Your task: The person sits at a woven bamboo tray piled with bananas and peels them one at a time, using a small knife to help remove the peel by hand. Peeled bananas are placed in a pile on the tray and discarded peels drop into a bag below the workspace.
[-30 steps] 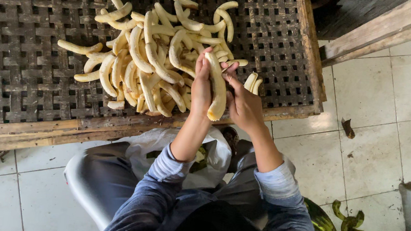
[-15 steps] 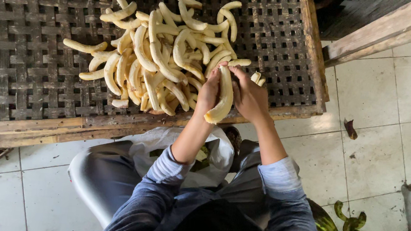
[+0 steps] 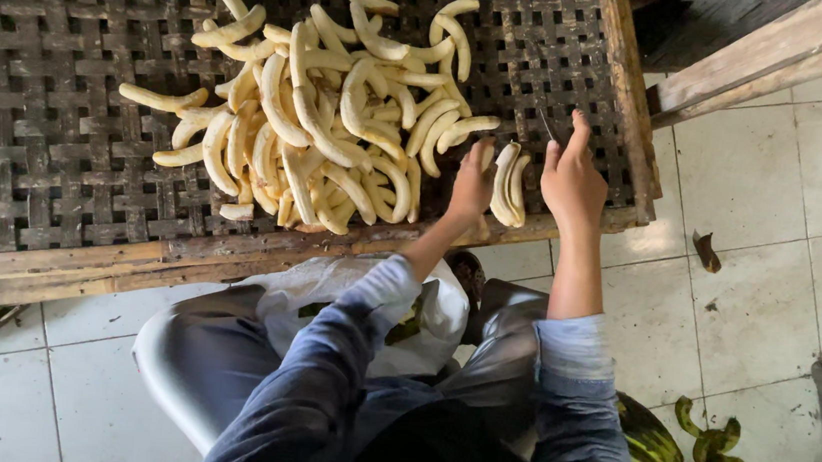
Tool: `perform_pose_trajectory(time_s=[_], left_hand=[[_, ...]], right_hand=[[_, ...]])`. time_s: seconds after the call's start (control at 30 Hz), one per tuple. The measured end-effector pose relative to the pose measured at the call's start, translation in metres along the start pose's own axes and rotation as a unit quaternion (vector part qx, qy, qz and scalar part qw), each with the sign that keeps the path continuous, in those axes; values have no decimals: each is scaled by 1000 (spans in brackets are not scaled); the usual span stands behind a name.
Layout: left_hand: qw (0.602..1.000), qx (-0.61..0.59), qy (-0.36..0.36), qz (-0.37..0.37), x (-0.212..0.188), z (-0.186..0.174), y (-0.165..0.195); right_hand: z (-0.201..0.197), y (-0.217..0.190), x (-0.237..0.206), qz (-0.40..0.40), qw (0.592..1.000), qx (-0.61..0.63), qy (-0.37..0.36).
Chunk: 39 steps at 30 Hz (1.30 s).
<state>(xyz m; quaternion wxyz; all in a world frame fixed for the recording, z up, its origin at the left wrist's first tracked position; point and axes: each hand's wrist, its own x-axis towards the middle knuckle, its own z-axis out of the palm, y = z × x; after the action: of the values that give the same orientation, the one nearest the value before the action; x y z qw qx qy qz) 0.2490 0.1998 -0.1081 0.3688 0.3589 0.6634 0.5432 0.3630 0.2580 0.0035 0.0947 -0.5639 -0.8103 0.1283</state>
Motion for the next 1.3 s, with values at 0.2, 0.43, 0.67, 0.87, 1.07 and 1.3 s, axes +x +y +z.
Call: perform_pose_trajectory(time_s=[0.2,0.43,0.67,0.87,1.07,1.3], left_hand=[[888,402,50,220,5,3,10],[873,430,60,223,51,-44,25],[758,605,-61,236,80,-35,0],[881,345,54,319,61,-37,0],[940,-239,142,197,33,-69,72],[827,-490,130,243,-3,-122,140]], right_hand=[[4,4,4,47,998,19,-50],[4,2,1,15,999,44,-12],[15,-4,9,-11,997,70,13],[4,-10,6,9,987,161,-2],[-20,-42,-35,-269,894,348,86],[-43,-81,-95,-217,895,383,-70]])
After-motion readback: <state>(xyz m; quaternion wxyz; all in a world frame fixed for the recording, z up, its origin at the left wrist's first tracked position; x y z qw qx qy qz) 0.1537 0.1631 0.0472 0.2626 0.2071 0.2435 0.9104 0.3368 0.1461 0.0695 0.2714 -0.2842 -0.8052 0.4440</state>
